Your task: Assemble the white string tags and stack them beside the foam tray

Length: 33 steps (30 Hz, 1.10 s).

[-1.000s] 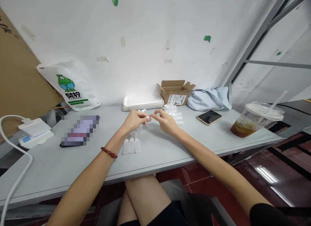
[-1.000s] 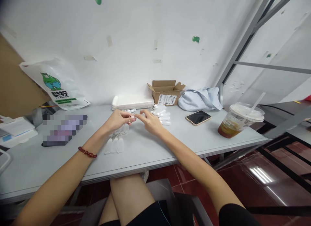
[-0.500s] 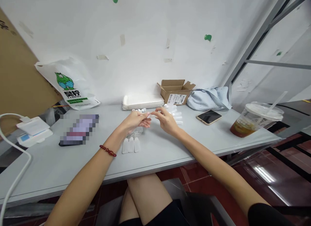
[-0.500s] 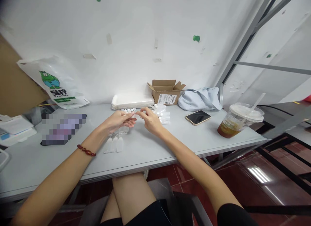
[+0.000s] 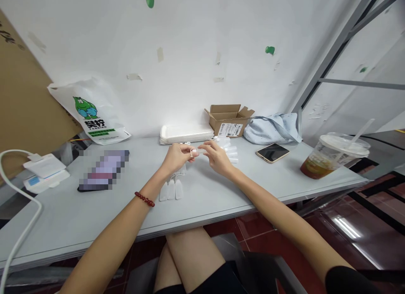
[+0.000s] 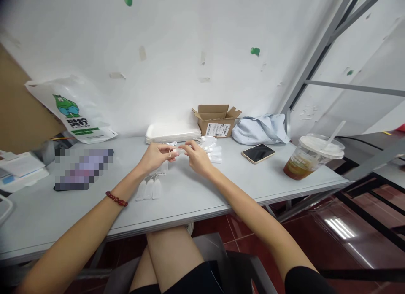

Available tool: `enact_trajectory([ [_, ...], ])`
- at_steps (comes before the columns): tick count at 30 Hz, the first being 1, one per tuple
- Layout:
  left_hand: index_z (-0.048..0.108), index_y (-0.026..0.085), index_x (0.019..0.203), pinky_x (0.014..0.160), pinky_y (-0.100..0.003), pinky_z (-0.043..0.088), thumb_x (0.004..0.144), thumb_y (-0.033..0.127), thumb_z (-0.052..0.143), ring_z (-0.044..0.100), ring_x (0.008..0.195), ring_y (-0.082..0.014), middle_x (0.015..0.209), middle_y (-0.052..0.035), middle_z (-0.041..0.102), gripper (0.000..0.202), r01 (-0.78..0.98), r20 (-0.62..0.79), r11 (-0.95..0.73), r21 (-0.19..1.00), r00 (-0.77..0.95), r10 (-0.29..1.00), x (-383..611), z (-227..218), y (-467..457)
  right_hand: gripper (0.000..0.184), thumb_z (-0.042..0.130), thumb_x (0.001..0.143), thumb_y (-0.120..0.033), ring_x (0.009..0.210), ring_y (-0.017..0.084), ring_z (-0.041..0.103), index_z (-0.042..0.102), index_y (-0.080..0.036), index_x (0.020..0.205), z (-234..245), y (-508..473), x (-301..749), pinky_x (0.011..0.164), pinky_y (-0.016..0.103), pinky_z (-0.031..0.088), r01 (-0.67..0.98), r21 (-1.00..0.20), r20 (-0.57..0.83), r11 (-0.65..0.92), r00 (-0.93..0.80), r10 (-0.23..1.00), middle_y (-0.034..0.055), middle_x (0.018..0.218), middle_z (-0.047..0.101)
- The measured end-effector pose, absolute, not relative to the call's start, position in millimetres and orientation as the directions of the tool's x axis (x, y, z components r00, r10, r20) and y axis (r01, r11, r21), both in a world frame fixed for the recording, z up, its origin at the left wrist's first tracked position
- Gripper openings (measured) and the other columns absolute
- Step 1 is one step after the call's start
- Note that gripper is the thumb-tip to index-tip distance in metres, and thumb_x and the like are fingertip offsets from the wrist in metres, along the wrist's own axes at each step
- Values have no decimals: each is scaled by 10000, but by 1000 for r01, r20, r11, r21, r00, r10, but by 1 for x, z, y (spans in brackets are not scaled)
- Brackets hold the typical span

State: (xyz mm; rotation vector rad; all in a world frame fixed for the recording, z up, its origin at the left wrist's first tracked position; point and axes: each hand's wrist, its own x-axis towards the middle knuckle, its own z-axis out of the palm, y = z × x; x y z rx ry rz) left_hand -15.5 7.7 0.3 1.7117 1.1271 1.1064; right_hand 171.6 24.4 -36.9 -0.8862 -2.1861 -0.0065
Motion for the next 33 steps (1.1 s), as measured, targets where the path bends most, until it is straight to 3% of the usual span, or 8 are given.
enact_trajectory([
  [3,685,105,720,652,-324,541,700,535,689,640,614,-170,704,-84,680,431,214,158,-211,954,237,958,-15,2,8,360,377,877,-55,952,185,569,557,-218,1144,-39,27,171,796,310,505,593,-258,684,763,-446,578,108,1088,534],
  [8,632,89,691,544,-318,524,770,574,599,615,541,-157,740,-121,667,492,227,9,-72,971,267,964,-16,0,11,337,369,890,-72,970,198,571,552,-214,1134,-41,30,171,798,332,511,570,-231,741,788,-422,523,117,1084,546],
  [16,645,131,793,589,-292,528,692,447,712,609,665,-158,716,-31,614,338,248,251,-327,912,295,922,-16,-3,11,318,393,890,-81,950,210,573,565,-214,1122,-40,31,173,785,335,503,549,-225,740,805,-441,507,114,1041,568],
  [20,660,126,791,600,-293,530,712,488,694,615,677,-158,756,-54,643,372,234,227,-297,926,285,931,-16,-2,11,319,387,889,-72,954,204,576,566,-203,1117,-40,31,172,793,328,505,551,-232,744,802,-430,511,119,1045,562],
  [25,631,105,693,513,-311,504,779,583,585,589,517,-147,658,-76,633,487,259,70,-141,956,263,962,-17,-5,13,316,396,885,-76,944,204,587,563,-204,1120,-40,28,170,766,323,508,577,-227,729,784,-433,529,118,1060,573],
  [33,631,128,790,629,-296,528,642,422,764,614,646,-143,717,-28,636,356,196,254,-309,931,265,930,-16,-3,11,294,417,884,-96,965,218,604,571,-192,1115,-40,29,172,789,338,512,575,-255,703,778,-442,557,124,1074,614],
])
